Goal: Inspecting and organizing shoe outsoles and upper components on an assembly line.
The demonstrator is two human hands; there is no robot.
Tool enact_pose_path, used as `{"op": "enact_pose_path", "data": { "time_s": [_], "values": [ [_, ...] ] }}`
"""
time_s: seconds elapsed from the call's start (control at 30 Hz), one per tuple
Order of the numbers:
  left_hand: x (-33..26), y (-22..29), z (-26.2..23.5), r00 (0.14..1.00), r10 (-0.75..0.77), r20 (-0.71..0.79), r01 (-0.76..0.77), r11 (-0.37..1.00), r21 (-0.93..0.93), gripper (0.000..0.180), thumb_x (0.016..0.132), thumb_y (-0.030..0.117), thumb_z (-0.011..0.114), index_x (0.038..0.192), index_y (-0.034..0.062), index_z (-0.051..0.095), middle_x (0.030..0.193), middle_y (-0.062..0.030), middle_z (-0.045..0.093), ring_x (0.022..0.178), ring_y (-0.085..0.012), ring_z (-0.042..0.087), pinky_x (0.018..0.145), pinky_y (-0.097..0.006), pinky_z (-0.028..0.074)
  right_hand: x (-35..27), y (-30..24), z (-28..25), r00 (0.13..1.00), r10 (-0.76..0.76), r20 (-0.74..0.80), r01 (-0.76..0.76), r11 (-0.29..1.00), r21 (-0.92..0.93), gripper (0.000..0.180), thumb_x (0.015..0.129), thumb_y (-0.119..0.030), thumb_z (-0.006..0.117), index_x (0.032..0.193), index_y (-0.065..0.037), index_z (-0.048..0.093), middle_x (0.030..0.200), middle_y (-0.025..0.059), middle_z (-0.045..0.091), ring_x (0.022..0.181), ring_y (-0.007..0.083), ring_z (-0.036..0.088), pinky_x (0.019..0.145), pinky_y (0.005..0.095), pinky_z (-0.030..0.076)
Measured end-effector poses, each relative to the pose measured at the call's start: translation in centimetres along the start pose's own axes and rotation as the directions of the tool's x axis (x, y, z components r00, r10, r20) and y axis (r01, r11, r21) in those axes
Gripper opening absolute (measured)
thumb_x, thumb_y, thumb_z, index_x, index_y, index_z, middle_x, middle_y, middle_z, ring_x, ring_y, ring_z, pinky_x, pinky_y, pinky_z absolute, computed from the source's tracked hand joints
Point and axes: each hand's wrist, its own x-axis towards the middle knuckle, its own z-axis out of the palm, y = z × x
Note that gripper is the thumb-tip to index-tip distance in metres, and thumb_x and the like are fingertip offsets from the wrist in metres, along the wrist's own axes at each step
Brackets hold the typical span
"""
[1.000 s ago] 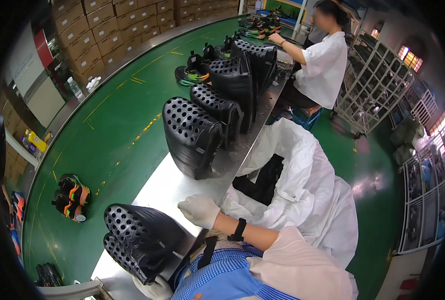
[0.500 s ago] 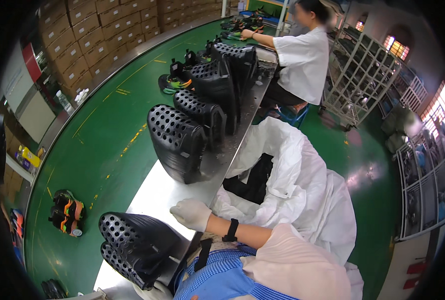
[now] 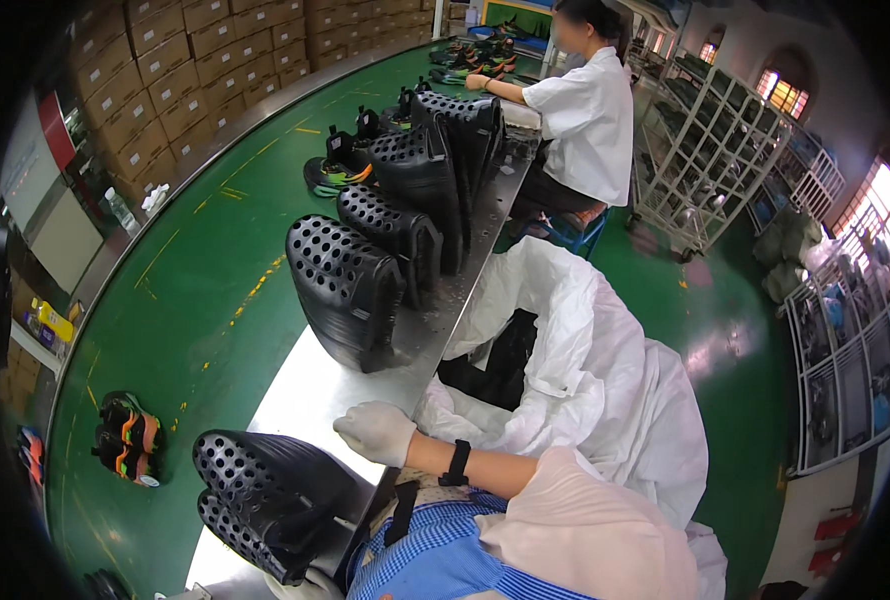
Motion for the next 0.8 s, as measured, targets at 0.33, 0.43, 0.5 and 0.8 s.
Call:
{"op": "enact_pose_path", "data": {
  "time_s": [0.33,0.43,0.5,0.8],
  "values": [
    [-1.0,-0.1,0.7,1.0,-0.002,-0.013,0.003,0.999,0.045,0.028,0.095,0.021,0.057,0.113,0.0023,0.068,0.109,-0.0231,0.066,0.104,-0.0453,0.061,0.096,-0.055,0.049,-0.1,-0.2,-0.9,1.0,0.006,0.024,-0.006,1.0,-0.015,0.019,0.092,-0.021,0.055,0.08,-0.007,0.062,0.075,0.0153,0.063,0.077,0.0358,0.065,0.072,0.0497,0.051],
    [-1.2,-0.2,0.9,1.0,0.003,-0.024,-0.002,0.999,0.048,0.029,0.095,0.02,0.057,0.114,0.0018,0.068,0.11,-0.0235,0.065,0.105,-0.0457,0.061,0.097,-0.056,0.048,0.0,-0.1,-1.0,1.0,0.004,0.024,-0.004,1.0,-0.013,0.019,0.092,-0.021,0.055,0.08,-0.007,0.062,0.075,0.0157,0.063,0.077,0.0361,0.065,0.072,0.0496,0.051],
    [-1.6,-0.5,1.1,1.0,0.007,-0.031,-0.005,0.999,0.05,0.029,0.094,0.02,0.057,0.115,0.0015,0.067,0.111,-0.0238,0.065,0.106,-0.046,0.061,0.097,-0.056,0.048,0.1,-0.1,-1.0,0.999,0.012,0.048,-0.011,1.0,-0.016,0.019,0.092,-0.02,0.055,0.08,-0.007,0.062,0.075,0.016,0.063,0.077,0.0364,0.065,0.072,0.0498,0.051],
    [-2.1,-0.6,1.8,0.998,0.018,-0.059,-0.014,0.998,0.061,0.033,0.092,0.019,0.059,0.119,0.0001,0.066,0.116,-0.0253,0.064,0.109,-0.0472,0.06,0.099,-0.056,0.047,0.1,0.4,-1.0,1.0,-0.001,0.009,0.001,1.0,-0.007,0.019,0.092,-0.02,0.055,0.081,-0.006,0.063,0.073,0.0176,0.063,0.075,0.0375,0.065,0.07,0.0505,0.051]
  ]
}}
